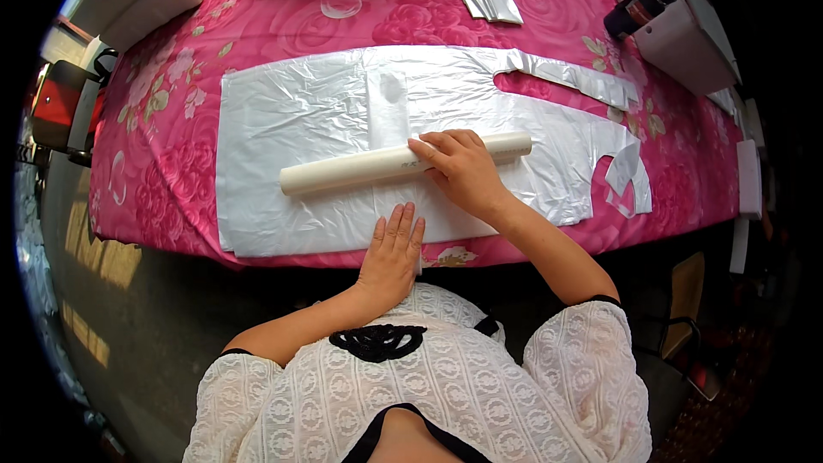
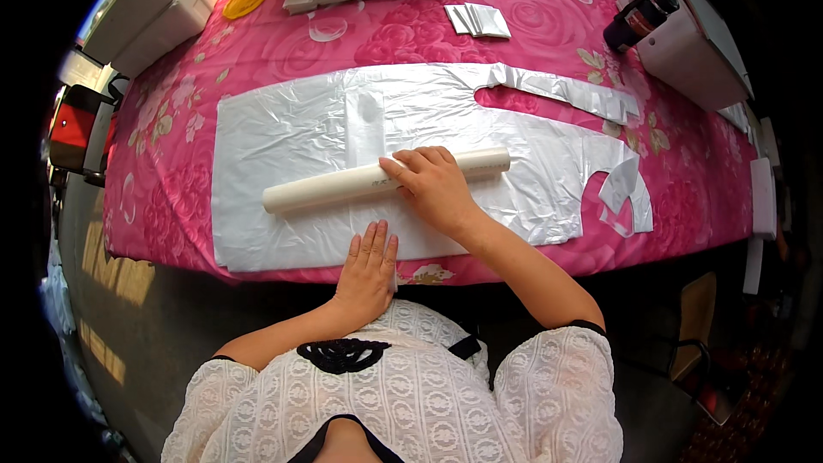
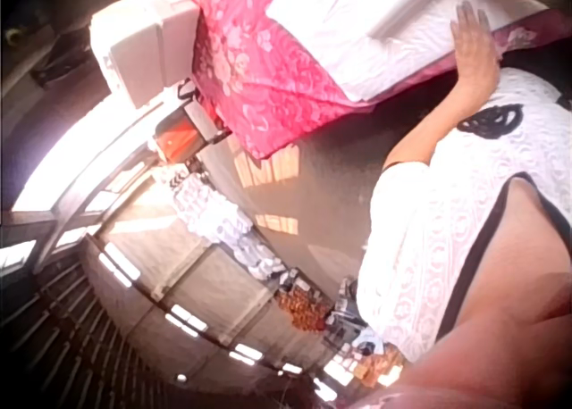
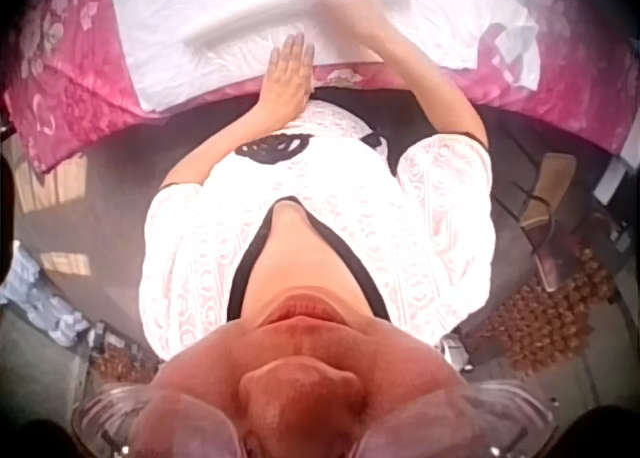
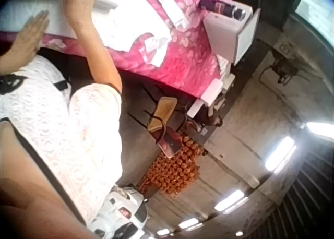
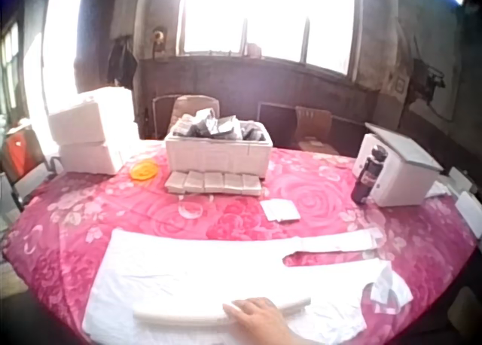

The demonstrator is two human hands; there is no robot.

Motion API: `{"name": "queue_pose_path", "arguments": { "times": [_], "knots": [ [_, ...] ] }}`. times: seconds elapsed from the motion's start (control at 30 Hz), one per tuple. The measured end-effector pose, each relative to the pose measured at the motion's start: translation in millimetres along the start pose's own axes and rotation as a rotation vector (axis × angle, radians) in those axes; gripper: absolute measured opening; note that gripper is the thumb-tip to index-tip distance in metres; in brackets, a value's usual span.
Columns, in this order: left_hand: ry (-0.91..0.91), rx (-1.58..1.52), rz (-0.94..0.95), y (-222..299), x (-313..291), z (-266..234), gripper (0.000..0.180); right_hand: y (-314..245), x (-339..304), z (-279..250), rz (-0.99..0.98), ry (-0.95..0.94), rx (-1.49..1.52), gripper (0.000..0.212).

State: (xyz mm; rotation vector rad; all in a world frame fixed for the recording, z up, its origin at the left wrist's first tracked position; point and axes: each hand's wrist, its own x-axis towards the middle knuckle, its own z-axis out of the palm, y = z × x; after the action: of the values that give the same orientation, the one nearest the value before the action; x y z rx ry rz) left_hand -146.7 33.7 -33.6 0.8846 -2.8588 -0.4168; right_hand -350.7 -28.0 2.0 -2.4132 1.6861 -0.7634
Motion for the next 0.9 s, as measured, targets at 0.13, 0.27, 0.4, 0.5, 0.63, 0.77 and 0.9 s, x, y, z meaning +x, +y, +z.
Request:
{"name": "queue_pose_path", "arguments": {
  "times": [0.13, 0.27, 0.4, 0.5, 0.63, 0.77, 0.9],
  "knots": [
    [-0.086, 0.142, 0.059, -1.7, -0.5, -8.1, 0.063, 33.6, 57.7, 16.5, 0.014, 0.058, -0.026, 0.044],
    [-0.014, -0.011, 0.221, -21.3, -7.7, -15.5, 0.060, 64.1, 102.0, 21.4, 0.082, 0.072, -0.067, 0.045],
    [-0.021, -0.084, 0.293, -45.2, -16.1, -28.1, 0.055, 48.2, 92.4, 18.6, -0.021, 0.163, -0.060, 0.051],
    [0.045, -0.227, 0.338, -50.3, -17.0, -32.8, 0.049, 17.9, 46.8, 9.0, -0.152, -0.281, 0.225, 0.058],
    [0.138, -0.376, 0.420, -62.6, -12.0, -37.0, 0.045, -21.7, -8.7, 5.9, -0.276, -0.427, 0.241, 0.057],
    [0.229, -0.322, 0.410, -74.5, 1.4, -44.6, 0.047, -30.9, -25.8, 9.9, -0.208, -0.322, 0.232, 0.049],
    [0.224, -0.138, 0.297, -80.2, 17.9, -52.1, 0.048, -25.0, -28.3, 20.0, -0.221, -0.154, 0.050, 0.041]
  ]
}}
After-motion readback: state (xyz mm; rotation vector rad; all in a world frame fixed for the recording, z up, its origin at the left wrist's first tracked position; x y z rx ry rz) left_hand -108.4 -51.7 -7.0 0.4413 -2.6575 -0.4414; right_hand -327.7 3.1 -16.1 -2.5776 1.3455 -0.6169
